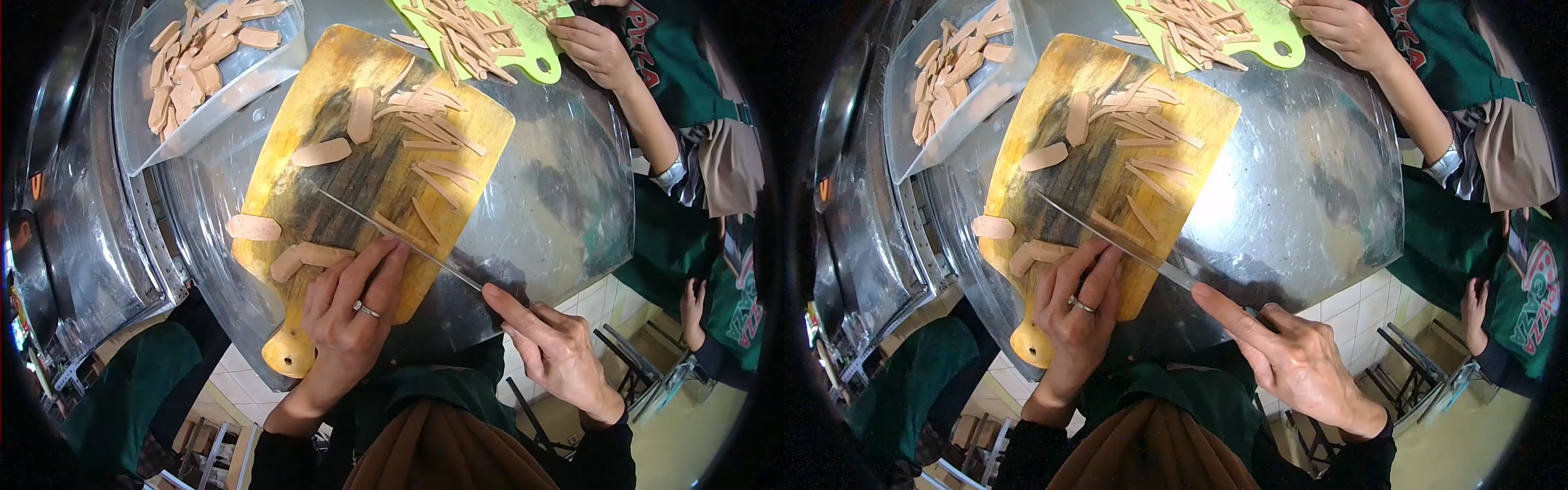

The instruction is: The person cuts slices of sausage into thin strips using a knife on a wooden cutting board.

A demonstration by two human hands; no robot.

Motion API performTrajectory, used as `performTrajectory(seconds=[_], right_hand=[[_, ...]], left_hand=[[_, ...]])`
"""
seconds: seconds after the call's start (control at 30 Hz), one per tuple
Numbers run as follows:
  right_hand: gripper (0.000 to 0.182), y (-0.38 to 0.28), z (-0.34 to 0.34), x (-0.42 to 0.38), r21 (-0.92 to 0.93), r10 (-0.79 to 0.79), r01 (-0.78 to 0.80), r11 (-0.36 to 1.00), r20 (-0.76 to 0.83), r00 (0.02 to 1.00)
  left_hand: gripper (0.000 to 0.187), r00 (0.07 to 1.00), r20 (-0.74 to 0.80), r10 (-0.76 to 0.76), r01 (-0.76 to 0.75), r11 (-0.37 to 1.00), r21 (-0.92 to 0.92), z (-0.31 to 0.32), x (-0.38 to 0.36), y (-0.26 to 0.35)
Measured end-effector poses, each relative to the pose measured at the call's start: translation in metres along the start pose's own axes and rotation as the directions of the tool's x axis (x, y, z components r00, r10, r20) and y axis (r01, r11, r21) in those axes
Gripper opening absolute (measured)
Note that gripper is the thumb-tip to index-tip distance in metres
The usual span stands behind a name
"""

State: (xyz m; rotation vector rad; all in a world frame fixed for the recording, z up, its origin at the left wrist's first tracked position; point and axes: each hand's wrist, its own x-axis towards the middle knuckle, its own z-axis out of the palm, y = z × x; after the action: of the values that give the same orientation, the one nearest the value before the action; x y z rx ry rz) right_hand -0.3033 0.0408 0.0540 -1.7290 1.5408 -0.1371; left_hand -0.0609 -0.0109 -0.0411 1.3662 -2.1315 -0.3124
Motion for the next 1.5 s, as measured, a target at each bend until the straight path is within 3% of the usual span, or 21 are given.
performTrajectory(seconds=[0.4, 0.53, 0.73, 0.83, 1.03, 1.13, 1.23, 1.5], right_hand=[[0.086, -0.002, -0.007, 0.011, 0.045, 0.016, -0.022, 0.999, 0.128, 0.992], [0.089, 0.008, 0.003, 0.034, 0.025, -0.121, 0.121, 0.992, 0.012, 0.993], [0.086, 0.0, -0.002, 0.031, -0.204, -0.099, 0.099, 0.974, 0.009, 0.995], [0.083, 0.0, 0.004, 0.03, -0.226, -0.127, 0.114, 0.968, -0.045, 0.991], [0.079, 0.016, 0.017, 0.02, -0.109, -0.159, 0.146, 0.983, -0.121, 0.98], [0.056, 0.008, 0.014, 0.022, -0.185, -0.071, 0.049, 0.981, -0.116, 0.991], [0.076, 0.014, 0.018, 0.036, -0.253, -0.173, 0.132, 0.958, -0.146, 0.974], [0.062, 0.007, 0.008, 0.025, -0.043, -0.132, 0.127, 0.991, -0.132, 0.982]], left_hand=[[0.041, 0.997, 0.074, -0.031, 0.028, 0.999, 0.031, -0.006, 0.004, 0.004], [0.042, 0.997, 0.067, -0.03, 0.028, 0.999, 0.024, -0.005, 0.005, 0.005], [0.041, 1.0, 0.014, -0.025, 0.024, 0.999, 0.036, 0.0, 0.002, 0.006], [0.041, 1.0, -0.002, -0.029, 0.029, 0.999, 0.033, 0.002, 0.002, 0.006], [0.041, 0.999, -0.008, -0.032, 0.032, 0.999, 0.037, 0.001, 0.003, 0.009], [0.041, 0.999, -0.02, -0.027, 0.028, 0.999, 0.043, 0.003, 0.001, 0.009], [0.04, 0.999, -0.03, -0.009, 0.01, 0.999, 0.039, 0.004, 0.002, 0.008], [0.038, 0.999, -0.054, -0.001, 0.002, 1.0, 0.007, 0.004, 0.001, 0.004]])
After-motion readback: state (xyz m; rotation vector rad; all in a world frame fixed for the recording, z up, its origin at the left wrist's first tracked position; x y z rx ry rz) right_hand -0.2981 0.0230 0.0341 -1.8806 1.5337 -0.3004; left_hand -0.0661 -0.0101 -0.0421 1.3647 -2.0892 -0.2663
